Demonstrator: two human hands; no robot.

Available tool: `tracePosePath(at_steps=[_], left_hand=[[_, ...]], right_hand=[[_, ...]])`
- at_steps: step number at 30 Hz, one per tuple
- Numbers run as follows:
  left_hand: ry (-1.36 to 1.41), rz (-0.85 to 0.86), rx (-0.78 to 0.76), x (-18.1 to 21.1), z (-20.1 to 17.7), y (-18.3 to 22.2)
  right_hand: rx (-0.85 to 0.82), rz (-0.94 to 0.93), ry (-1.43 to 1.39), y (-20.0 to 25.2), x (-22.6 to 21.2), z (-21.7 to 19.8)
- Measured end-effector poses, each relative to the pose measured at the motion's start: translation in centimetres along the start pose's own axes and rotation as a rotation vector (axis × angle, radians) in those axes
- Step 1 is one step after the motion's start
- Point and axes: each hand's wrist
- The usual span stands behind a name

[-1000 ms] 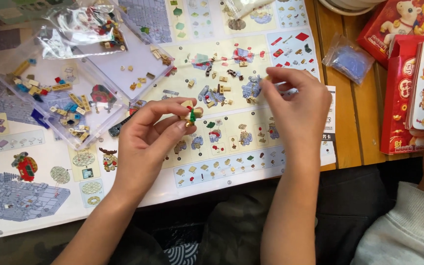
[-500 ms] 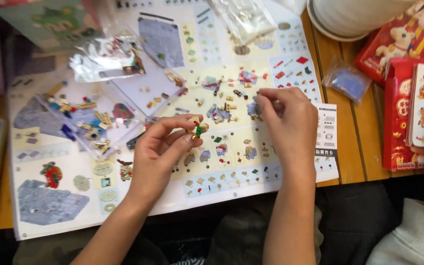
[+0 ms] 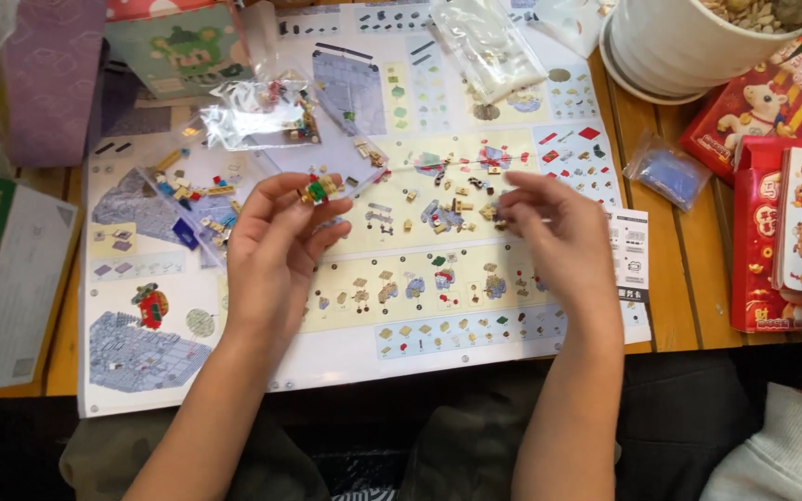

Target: Assembling a small building block toy set following printed instructions on a wooden table.

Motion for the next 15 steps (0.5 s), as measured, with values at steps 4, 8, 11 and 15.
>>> tracePosePath(at_steps=[4,8,11,15], left_hand=[[0.057,0.001,-0.003,1.1,-0.3,-0.3],[0.152,0.015,0.074,3.2,0.1,-0.1],[0.206,0.052,0.076,4.8,-0.7,-0.4],[0.17,0.103,0.073,6.4,-1.9,-0.6]], right_hand=[[0.206,-0.132,0.088,-0.1,1.8,-0.8],[0.516,-0.12,-0.208,0.3,2.4,-2.0],[0.647,-0.046,-0.361,0.5,2.8,-2.5],[0.699,0.004,-0.506,0.8,2.6,-2.7]])
Point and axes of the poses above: each hand's wrist, its own y-axis away from the middle knuckle, its own z-axis out of the palm, x = y × z, and after that the axes turned 15 degrees about y, right-handed
